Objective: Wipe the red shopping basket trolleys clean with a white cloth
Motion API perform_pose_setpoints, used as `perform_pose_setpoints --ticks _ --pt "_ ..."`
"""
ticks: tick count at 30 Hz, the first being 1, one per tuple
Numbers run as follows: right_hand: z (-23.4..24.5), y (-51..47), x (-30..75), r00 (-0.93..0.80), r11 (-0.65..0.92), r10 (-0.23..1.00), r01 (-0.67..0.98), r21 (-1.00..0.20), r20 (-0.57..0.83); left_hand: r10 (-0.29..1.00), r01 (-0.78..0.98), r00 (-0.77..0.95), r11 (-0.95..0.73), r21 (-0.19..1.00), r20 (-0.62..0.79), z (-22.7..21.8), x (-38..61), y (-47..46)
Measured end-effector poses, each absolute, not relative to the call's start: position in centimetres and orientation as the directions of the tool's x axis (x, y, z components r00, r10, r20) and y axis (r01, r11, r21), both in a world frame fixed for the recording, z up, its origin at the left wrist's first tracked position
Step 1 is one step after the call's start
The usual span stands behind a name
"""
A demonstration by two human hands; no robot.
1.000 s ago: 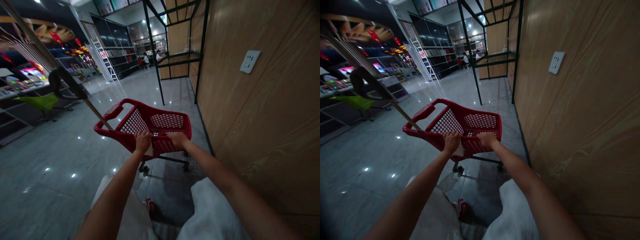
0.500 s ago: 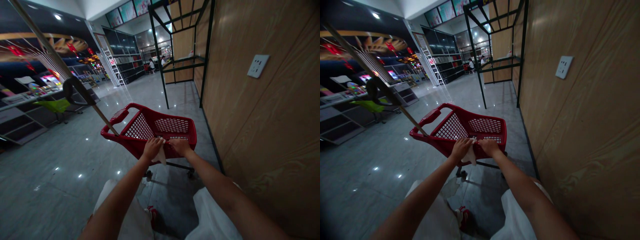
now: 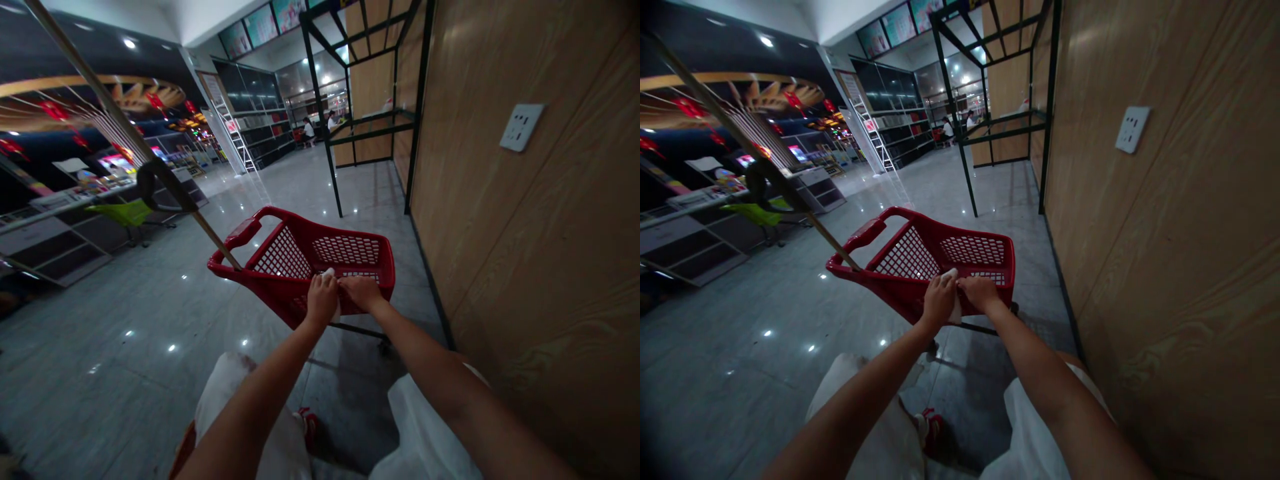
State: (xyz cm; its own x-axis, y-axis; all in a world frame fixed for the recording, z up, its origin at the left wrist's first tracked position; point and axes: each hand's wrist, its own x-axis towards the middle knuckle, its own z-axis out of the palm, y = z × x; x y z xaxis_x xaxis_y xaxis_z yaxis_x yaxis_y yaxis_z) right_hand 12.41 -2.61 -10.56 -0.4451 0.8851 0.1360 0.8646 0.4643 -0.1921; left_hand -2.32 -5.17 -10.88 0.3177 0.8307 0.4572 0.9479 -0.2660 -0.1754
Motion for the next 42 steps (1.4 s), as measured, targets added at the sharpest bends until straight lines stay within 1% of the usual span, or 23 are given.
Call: perform_pose_setpoints --ticks 2,4,5,6,9,11,13,15,17,19,22,25,29,32,33,34,36,38,39,41,42 --pt "-10.5 -2.6 12.7 -0.442 0.457 0.889 0.868 -0.195 0.117 0.824 0.91 0.413 -0.362 -0.201 0.387 -10.5 -2.6 -4.8" --pt "-10.4 -2.6 13.0 -0.446 0.461 0.887 0.865 -0.197 0.117 0.791 0.834 0.547 -0.488 -0.257 0.274 -9.2 -5.2 -4.5" --pt "-10.4 -2.6 13.2 -0.45 0.465 0.885 0.863 -0.197 0.119 0.778 0.803 0.587 -0.523 -0.285 0.224 -8.4 -7.1 -4.3" --pt "-10.4 -2.7 13.2 -0.454 0.469 0.883 0.861 -0.197 0.12 0.794 0.811 0.569 -0.499 -0.306 0.214 -7.5 -9.0 -4.2" --pt "-10.6 -2.9 13.1 -0.452 0.468 0.883 0.861 -0.198 0.124 0.837 0.841 0.498 -0.403 -0.36 0.226 -5.4 -13.7 -4.4" --pt "-10.7 -3.1 12.9 -0.443 0.466 0.884 0.862 -0.202 0.149 0.866 0.882 0.413 -0.302 -0.362 0.283 -5.1 -14.4 -4.7" --pt "-10.8 -3.3 12.7 -0.429 0.459 0.886 0.866 -0.202 0.174 0.879 0.931 0.296 -0.178 -0.318 0.374 -5.8 -13.0 -5.2" --pt "-10.8 -3.4 12.6 -0.427 0.456 0.887 0.868 -0.195 0.172 0.874 0.962 0.219 -0.118 -0.247 0.434 -7.0 -10.2 -5.5" --pt "-10.8 -3.4 12.6 -0.431 0.456 0.888 0.87 -0.186 0.157 0.874 0.968 0.232 -0.162 -0.194 0.427 -8.1 -7.2 -5.8" --pt "-10.7 -3.4 12.7 -0.433 0.455 0.889 0.872 -0.18 0.151 0.876 0.956 0.284 -0.231 -0.179 0.39 -8.8 -5.1 -5.8" --pt "-10.6 -3.4 12.8 -0.44 0.462 0.885 0.869 -0.175 0.15 0.85 0.897 0.436 -0.382 -0.224 0.296 -8.6 -4.9 -5.5" --pt "-10.4 -3.4 12.9 -0.451 0.469 0.882 0.866 -0.175 0.135 0.799 0.818 0.561 -0.493 -0.298 0.217 -7.3 -8.5 -5.0" --pt "-10.3 -3.5 12.9 -0.444 0.463 0.886 0.864 -0.198 0.137 0.81 0.815 0.539 -0.433 -0.385 0.229 -4.8 -15.2 -4.8" --pt "-10.2 -3.6 12.8 -0.433 0.454 0.891 0.866 -0.21 0.139 0.812 0.817 0.541 -0.446 -0.367 0.219 -2.4 -17.9 -4.8" --pt "-10.2 -3.6 12.8 -0.429 0.448 0.893 0.869 -0.21 0.135 0.822 0.838 0.513 -0.414 -0.356 0.25 -1.4 -18.2 -4.7" --pt "-10.1 -3.6 12.8 -0.425 0.443 0.896 0.872 -0.207 0.128 0.832 0.872 0.458 -0.352 -0.341 0.312 -0.3 -18.3 -4.5" --pt "-10.1 -3.6 12.7 -0.423 0.436 0.9 0.878 -0.199 0.109 0.819 0.949 0.279 -0.155 -0.274 0.501 2.2 -18.0 -4.1" --pt "-10.1 -3.5 12.7 -0.423 0.435 0.9 0.879 -0.193 0.102 0.736 0.986 0.09 0.028 -0.162 0.671 4.9 -17.6 -3.7" --pt "-10.1 -3.4 12.7 -0.425 0.436 0.9 0.879 -0.19 0.101 0.684 0.99 0.027 0.081 -0.113 0.729 5.9 -17.5 -3.5" --pt "-10.2 -3.3 12.7 -0.427 0.44 0.898 0.879 -0.185 0.106 0.595 0.99 -0.027 0.125 -0.06 0.803 7.2 -17.5 -3.3" --pt "-10.2 -3.3 12.7 -0.428 0.441 0.897 0.879 -0.182 0.107 0.575 0.99 -0.019 0.124 -0.064 0.818 7.2 -17.5 -3.4"
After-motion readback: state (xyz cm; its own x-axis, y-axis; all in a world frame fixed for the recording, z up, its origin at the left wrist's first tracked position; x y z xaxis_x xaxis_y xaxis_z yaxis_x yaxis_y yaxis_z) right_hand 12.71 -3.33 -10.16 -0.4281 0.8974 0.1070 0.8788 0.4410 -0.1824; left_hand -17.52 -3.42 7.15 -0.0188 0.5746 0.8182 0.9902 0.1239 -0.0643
